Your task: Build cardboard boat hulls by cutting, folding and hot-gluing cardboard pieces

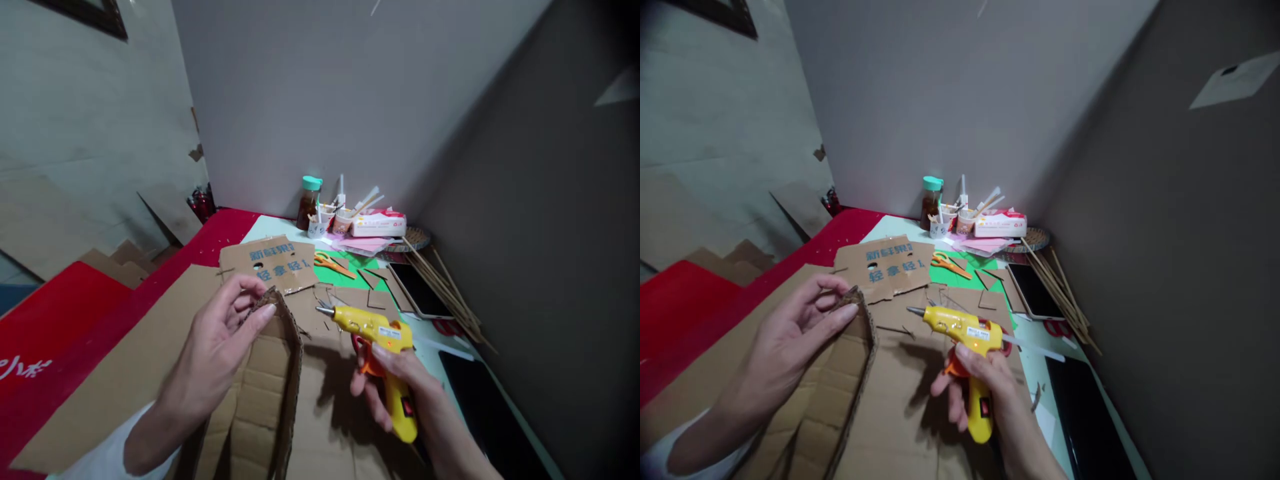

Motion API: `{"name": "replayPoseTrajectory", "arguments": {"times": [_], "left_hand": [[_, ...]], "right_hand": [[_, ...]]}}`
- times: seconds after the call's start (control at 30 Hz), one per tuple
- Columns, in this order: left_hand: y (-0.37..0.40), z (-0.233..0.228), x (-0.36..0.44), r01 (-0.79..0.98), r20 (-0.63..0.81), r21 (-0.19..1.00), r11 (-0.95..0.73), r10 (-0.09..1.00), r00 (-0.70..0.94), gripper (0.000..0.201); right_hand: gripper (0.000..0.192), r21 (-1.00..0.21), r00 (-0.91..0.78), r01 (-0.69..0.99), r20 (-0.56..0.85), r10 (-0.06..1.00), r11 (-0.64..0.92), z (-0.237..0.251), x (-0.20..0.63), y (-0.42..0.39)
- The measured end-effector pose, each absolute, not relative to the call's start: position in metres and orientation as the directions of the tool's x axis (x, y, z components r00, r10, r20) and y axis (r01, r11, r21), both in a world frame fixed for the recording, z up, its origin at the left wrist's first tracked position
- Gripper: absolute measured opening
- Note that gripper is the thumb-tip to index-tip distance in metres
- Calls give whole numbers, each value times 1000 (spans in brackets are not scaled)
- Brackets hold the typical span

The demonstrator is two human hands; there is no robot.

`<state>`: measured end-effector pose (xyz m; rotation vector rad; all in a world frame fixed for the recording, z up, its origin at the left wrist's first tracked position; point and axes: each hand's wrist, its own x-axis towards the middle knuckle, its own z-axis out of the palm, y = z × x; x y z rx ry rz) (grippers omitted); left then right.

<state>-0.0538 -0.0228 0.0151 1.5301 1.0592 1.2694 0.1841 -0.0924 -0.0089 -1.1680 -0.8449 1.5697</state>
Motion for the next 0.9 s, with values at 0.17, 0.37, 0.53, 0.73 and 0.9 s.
{"name": "replayPoseTrajectory", "arguments": {"times": [0.17, 0.37, 0.53, 0.73, 0.9], "left_hand": [[-30, 18, -56, 155, 429, 889, -430, 902, 43, 6], [-34, 26, -54, 222, 539, 815, -535, 841, 45, 7], [-39, 22, -55, 233, 541, 807, -543, 838, 76, 14], [-44, 27, -56, 274, 577, 762, -587, 807, 125, 23], [-46, 28, -53, 275, 567, 768, -579, 814, 130, 23]], "right_hand": [[60, -880, -190, -157, -418, 888, -448, -25, 180, -90], [57, -889, -149, -59, -442, 885, -454, -31, 152, -92], [49, -861, 16, 357, -382, 924, -362, -23, 154, -93], [55, -120, -57, 989, 202, 978, 82, -7, 166, -105], [38, -203, -135, 956, 333, 933, 211, 28, 144, -106]]}}
